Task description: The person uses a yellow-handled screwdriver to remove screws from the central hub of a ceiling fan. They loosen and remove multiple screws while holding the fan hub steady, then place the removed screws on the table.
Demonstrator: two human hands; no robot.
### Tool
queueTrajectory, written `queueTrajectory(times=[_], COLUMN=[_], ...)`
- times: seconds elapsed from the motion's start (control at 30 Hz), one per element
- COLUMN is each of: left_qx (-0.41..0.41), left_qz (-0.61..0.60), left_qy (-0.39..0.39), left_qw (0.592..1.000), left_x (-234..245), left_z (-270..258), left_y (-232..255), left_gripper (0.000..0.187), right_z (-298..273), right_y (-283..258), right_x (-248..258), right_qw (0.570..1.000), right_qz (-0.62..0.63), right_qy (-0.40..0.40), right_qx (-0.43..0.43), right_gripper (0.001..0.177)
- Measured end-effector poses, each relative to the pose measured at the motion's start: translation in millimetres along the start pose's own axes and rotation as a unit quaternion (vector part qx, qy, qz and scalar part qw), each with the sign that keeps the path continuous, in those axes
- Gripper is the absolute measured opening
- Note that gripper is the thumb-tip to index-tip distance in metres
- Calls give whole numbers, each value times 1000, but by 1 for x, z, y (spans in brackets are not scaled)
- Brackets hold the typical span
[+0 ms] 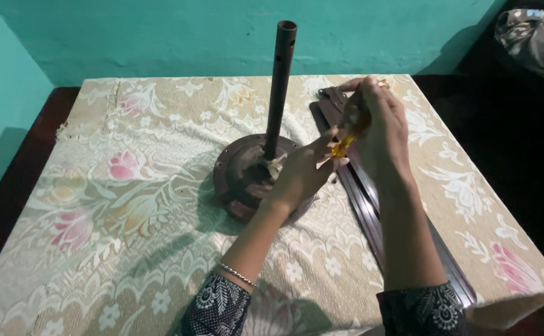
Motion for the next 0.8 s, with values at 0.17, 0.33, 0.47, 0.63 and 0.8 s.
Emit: queueTrajectory(times=[0.17, 0.33, 0.47, 0.63, 0.8], left_qx=[90, 45, 15, -45, -105], left_qz=[44, 26, -33, 2, 254], left_qy=[-90, -15, -13, 11, 174], left_qw=[991, 998, 999, 999, 946], left_x=[-8, -10, -16, -3, 33], left_z=[12, 13, 17, 1, -49], left_y=[-10, 0, -4, -9, 0], left_gripper=[30, 25, 28, 42, 79], right_z=[3, 6, 11, 5, 2], right_y=[1, -1, 1, 4, -21], right_x=[-1, 15, 26, 19, 0], right_qw=[998, 994, 988, 982, 949], right_qz=[-26, 59, 18, -42, -253], right_qy=[35, 72, 126, 141, 6], right_qx=[42, 59, 81, 120, 189], right_gripper=[30, 32, 33, 34, 28])
Point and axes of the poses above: each hand's wrist, its own z-axis towards the middle knuckle, its own x-axis out of the back of the hand, y = z × x, the point moved 8 cm from there along z, towards the middle knuckle, and after that the axes turned 3 degrees about y, right-handed, at the moved point
